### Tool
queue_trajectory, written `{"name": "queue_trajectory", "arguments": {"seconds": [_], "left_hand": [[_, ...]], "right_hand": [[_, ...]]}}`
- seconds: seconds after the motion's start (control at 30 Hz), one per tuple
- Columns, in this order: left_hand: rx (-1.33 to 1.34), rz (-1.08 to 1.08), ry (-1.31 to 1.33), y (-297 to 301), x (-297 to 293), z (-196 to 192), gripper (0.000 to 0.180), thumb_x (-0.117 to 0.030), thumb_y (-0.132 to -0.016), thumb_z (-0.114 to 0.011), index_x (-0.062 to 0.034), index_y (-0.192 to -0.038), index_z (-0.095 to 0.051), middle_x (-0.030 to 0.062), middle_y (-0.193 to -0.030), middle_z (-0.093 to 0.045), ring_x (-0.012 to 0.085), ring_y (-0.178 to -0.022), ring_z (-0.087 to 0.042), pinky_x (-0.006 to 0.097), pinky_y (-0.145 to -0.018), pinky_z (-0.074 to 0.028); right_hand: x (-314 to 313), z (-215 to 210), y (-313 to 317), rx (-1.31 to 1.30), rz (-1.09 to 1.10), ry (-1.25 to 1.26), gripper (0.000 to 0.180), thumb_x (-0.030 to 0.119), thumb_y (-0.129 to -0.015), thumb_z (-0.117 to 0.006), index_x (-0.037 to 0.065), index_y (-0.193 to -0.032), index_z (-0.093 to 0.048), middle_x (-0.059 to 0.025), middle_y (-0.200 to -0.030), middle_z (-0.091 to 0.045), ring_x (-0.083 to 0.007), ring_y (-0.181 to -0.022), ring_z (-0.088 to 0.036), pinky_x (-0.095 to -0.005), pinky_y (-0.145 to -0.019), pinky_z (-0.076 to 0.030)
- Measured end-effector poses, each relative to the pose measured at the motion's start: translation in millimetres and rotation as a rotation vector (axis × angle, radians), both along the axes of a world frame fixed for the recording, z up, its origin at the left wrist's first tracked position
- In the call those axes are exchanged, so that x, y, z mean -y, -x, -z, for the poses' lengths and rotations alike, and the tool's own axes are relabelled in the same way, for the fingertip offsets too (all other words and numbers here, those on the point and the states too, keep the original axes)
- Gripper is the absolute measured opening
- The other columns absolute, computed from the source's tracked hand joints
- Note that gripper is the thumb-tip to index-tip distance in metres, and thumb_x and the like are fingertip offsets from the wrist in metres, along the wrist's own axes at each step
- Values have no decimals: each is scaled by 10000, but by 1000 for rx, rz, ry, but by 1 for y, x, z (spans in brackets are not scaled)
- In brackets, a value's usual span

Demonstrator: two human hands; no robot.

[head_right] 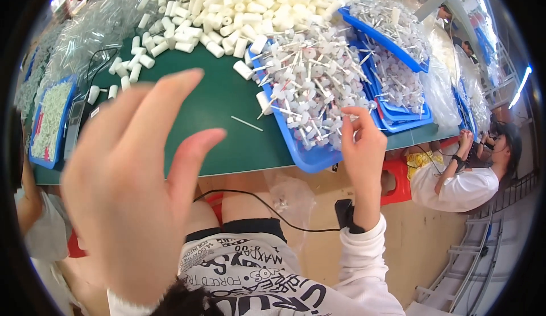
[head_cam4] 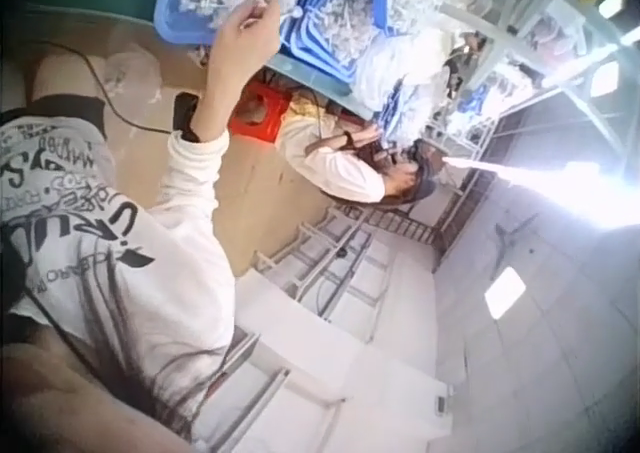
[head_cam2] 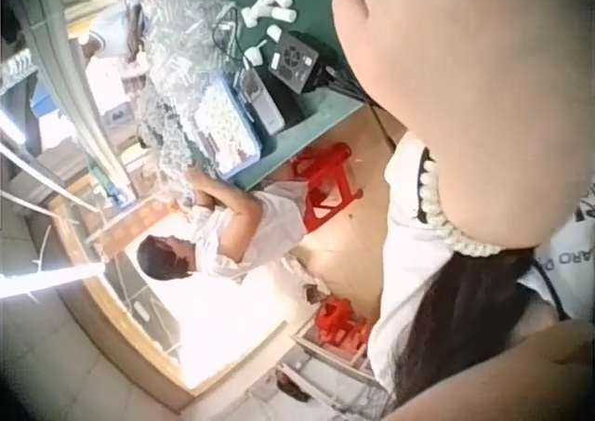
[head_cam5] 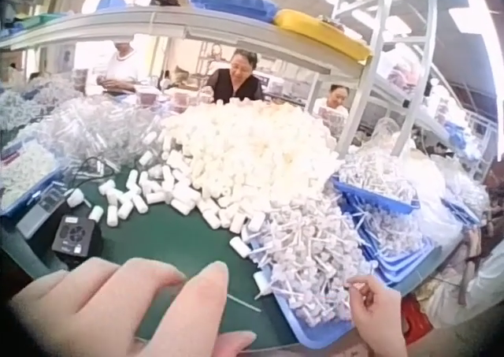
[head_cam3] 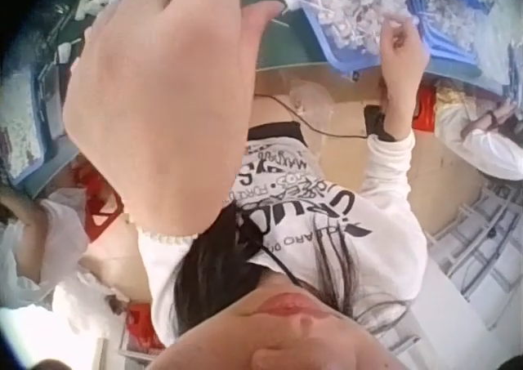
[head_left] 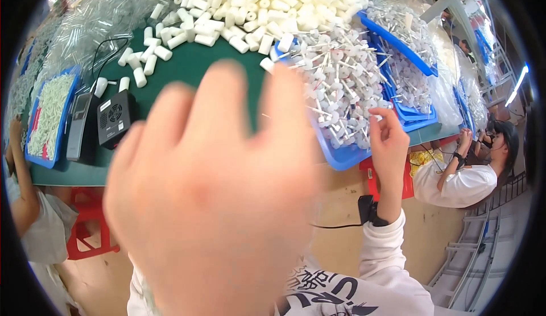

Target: The person is assembling small white cylindrical medical components, inserting clear plastic tubes and other small parts.

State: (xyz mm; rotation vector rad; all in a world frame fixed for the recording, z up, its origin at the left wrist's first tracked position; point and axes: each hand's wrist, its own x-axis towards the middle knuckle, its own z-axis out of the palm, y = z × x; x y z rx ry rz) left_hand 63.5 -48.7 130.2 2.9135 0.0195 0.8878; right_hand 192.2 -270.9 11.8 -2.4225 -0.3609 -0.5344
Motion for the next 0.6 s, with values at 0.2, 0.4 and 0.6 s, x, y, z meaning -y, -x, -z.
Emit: {"name": "queue_trajectory", "arguments": {"seconds": [0.2,0.4,0.6], "left_hand": [[-98,47,18,-23,8,-3,438,-214,-756,-685,-32,-1126,-536,66,-775,-567,254,-736,-567,324,-620,-450],[-211,88,-1,-28,21,-16,453,-213,-756,-686,-25,-1137,-528,73,-787,-569,256,-742,-568,322,-624,-454],[-325,128,20,-30,25,-26,467,-211,-756,-687,-18,-1149,-521,79,-798,-571,258,-748,-570,320,-627,-459]], "right_hand": [[0,9,-22,323,106,340,115,105,-789,-624,131,-900,-613,-40,-720,-544,-224,-579,-545,-313,-518,-428],[-33,-7,-5,335,-99,209,114,139,-738,-667,139,-840,-615,-38,-806,-537,-235,-699,-574,-330,-567,-462],[-61,-6,-6,18,-374,65,119,180,-727,-675,116,-803,-609,-39,-756,-511,-211,-711,-584,-324,-556,-460]]}}
